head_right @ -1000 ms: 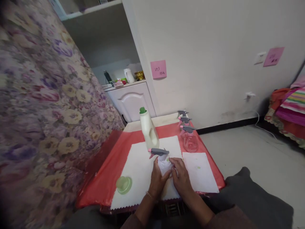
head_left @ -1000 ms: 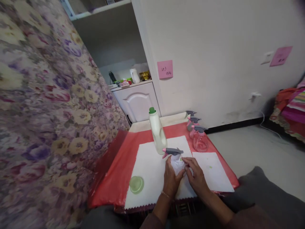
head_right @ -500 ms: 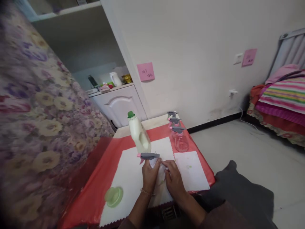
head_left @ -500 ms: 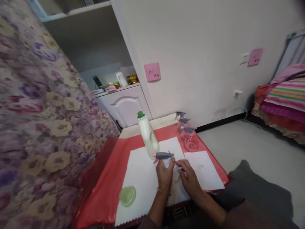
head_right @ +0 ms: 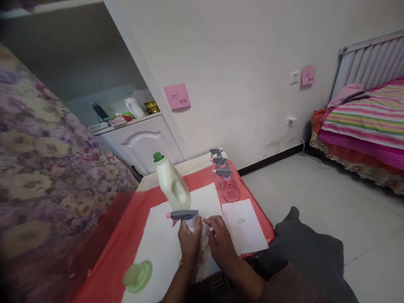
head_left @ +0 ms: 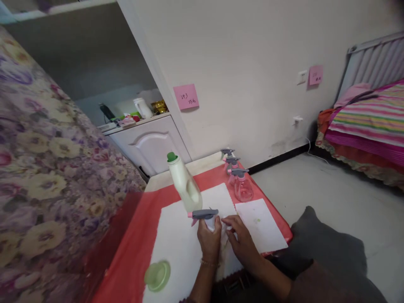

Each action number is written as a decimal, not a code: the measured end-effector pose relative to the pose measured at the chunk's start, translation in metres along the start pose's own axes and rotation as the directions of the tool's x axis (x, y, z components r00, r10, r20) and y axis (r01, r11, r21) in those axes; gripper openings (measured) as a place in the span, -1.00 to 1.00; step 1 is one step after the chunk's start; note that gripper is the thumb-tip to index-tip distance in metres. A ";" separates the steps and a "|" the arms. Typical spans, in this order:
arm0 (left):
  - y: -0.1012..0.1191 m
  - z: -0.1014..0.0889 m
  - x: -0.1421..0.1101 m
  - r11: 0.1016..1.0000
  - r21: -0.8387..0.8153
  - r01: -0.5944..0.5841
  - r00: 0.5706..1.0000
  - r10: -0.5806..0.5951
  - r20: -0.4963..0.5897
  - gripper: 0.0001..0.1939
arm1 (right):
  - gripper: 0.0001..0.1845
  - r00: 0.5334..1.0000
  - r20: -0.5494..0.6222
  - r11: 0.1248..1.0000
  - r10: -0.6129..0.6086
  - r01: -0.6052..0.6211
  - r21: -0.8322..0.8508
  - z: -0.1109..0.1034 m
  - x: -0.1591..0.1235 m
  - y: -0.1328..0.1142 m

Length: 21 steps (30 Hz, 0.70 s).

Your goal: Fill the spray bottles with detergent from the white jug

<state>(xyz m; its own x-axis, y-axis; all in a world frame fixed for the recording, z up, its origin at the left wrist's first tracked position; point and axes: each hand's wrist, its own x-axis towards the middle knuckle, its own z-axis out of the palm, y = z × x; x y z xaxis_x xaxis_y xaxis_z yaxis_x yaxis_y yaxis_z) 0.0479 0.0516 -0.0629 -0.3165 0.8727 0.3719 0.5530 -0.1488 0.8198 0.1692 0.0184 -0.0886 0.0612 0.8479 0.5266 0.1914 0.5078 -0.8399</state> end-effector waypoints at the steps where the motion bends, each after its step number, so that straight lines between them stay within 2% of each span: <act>1: -0.001 -0.003 -0.002 1.000 -0.015 -0.015 1.000 0.016 0.019 -0.64 | -0.64 1.000 -0.004 1.000 -0.003 0.003 -0.010 0.000 0.000 0.000; 5: -0.003 -0.017 -0.011 0.993 -0.105 -0.055 0.988 0.070 0.140 -0.59 | -0.60 0.999 0.028 1.000 -0.021 0.021 -0.022 0.000 -0.002 0.000; 9: -0.007 -0.026 -0.019 0.982 -0.186 -0.043 0.960 0.093 0.264 -0.53 | -0.61 0.999 0.042 1.000 -0.022 0.022 -0.004 0.000 -0.004 0.000; 13: -0.013 -0.031 -0.025 0.983 -0.182 -0.038 0.965 0.084 0.249 -0.49 | -0.73 0.999 0.036 1.000 0.029 -0.029 0.005 -0.001 -0.004 0.001; 17: -0.026 -0.035 -0.029 0.985 -0.170 0.017 0.982 0.015 0.189 -0.42 | -0.84 0.995 0.039 0.995 0.096 -0.097 0.019 -0.001 -0.002 0.001; 21: -0.033 -0.041 -0.029 0.982 -0.177 0.068 0.971 -0.025 0.236 -0.34 | -0.86 0.987 0.053 0.988 0.149 -0.151 0.029 -0.001 0.001 -0.001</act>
<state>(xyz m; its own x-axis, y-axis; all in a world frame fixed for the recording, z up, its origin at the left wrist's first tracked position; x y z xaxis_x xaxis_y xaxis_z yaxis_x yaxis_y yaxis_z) 0.0071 0.0118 -0.0825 -0.1394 0.9611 0.2382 0.3850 -0.1691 0.9073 0.1697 0.0188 -0.0870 0.0370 0.9211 0.3876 0.1512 0.3782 -0.9133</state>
